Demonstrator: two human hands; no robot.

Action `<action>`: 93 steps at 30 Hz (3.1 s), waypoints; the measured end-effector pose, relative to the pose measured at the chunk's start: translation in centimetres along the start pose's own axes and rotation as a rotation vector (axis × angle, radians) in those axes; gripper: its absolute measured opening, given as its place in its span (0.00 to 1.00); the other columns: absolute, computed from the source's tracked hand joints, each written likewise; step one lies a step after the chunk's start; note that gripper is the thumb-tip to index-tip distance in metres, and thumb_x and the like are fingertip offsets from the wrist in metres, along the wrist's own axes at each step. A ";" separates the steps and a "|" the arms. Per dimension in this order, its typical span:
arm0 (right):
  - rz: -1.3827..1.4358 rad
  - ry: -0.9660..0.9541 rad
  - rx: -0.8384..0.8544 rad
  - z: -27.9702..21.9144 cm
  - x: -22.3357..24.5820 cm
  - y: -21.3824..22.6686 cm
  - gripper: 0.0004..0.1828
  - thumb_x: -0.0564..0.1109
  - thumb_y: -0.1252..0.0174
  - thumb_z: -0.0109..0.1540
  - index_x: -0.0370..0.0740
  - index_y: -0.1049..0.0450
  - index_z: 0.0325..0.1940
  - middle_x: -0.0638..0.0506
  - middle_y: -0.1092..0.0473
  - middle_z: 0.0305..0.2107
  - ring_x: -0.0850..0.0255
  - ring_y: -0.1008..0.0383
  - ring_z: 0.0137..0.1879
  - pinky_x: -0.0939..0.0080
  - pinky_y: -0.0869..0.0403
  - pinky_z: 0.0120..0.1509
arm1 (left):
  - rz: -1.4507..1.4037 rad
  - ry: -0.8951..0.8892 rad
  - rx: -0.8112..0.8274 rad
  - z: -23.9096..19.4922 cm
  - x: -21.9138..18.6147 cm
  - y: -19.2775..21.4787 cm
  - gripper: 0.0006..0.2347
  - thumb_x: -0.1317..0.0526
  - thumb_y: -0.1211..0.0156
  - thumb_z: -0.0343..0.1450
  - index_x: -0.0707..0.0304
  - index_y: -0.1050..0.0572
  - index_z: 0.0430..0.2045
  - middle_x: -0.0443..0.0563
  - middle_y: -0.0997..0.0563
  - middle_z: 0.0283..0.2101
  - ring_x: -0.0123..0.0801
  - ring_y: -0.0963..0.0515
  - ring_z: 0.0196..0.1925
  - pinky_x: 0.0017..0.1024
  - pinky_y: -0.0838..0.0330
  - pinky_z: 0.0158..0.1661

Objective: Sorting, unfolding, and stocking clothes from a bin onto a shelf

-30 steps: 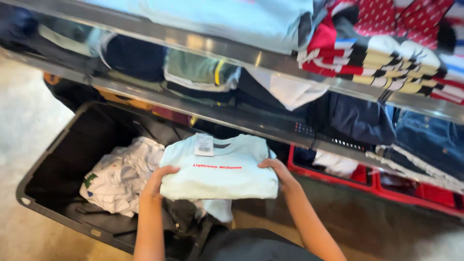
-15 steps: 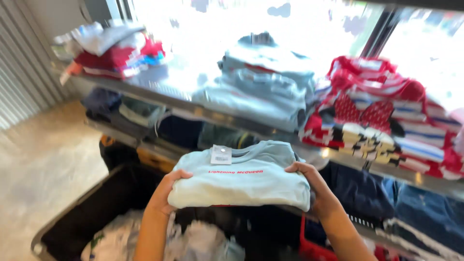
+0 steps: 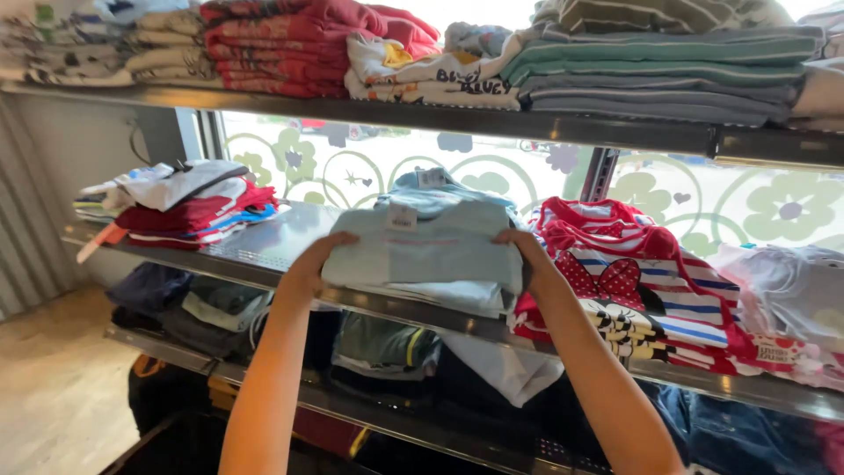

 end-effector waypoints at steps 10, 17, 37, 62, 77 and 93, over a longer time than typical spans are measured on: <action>-1.153 0.765 0.085 11.5 -6.9 3.9 0.12 0.45 0.43 0.60 0.40 0.17 0.41 0.34 0.23 0.41 0.35 0.26 0.52 0.43 0.30 0.60 | 0.620 -0.331 -0.257 14.6 5.8 2.2 0.43 0.31 0.29 0.56 0.71 0.23 0.54 0.66 0.22 0.58 0.55 0.28 0.66 0.45 0.37 0.64; -0.402 0.195 -0.147 13.5 -7.6 6.3 0.24 0.46 0.34 0.47 0.37 0.21 0.46 0.42 0.25 0.35 0.51 0.23 0.43 0.48 0.25 0.48 | 0.738 -0.543 -0.330 17.3 5.3 2.7 0.29 0.37 0.30 0.62 0.59 0.20 0.48 0.58 0.16 0.46 0.51 0.19 0.52 0.44 0.24 0.50; -0.888 0.543 -0.374 1.4 -4.1 1.3 0.26 0.40 0.43 0.57 0.34 0.33 0.60 0.34 0.24 0.43 0.37 0.26 0.56 0.39 0.30 0.61 | 1.404 -1.043 -0.255 5.9 6.9 -3.4 0.16 0.43 0.62 0.81 0.28 0.29 0.61 0.42 0.25 0.62 0.38 0.33 0.70 0.60 0.44 0.66; -0.725 -0.170 0.079 -19.4 -58.6 5.0 0.27 0.38 0.40 0.61 0.39 0.35 0.64 0.39 0.37 0.55 0.44 0.31 0.62 0.56 0.25 0.66 | 1.072 0.324 0.573 -15.4 72.5 5.6 0.41 0.39 0.48 0.72 0.67 0.58 0.72 0.74 0.40 0.70 0.61 0.36 0.70 0.62 0.45 0.66; 0.316 -1.114 -0.218 -29.6 -77.0 7.5 0.54 0.83 0.54 0.63 0.45 0.51 0.79 0.40 0.48 0.73 0.37 0.53 0.79 0.32 0.51 0.78 | 0.244 1.090 -0.010 -16.9 62.0 2.1 0.54 0.17 0.60 0.61 0.58 0.53 0.75 0.57 0.50 0.77 0.40 0.51 0.78 0.39 0.61 0.76; 0.259 -0.908 -0.289 -20.0 -66.9 14.5 0.48 0.44 0.23 0.48 0.41 0.36 0.69 0.39 0.29 0.57 0.39 0.27 0.61 0.28 0.31 0.64 | -0.017 1.166 0.153 -19.4 73.2 5.4 0.47 0.25 0.47 0.67 0.57 0.49 0.74 0.60 0.47 0.76 0.52 0.47 0.77 0.52 0.46 0.69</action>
Point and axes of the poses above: each hand's wrist, its own z-axis towards the middle knuckle, its own y-axis out of the back of the hand, x = y × z, the point moved 6 cm from there along z, towards the middle knuckle
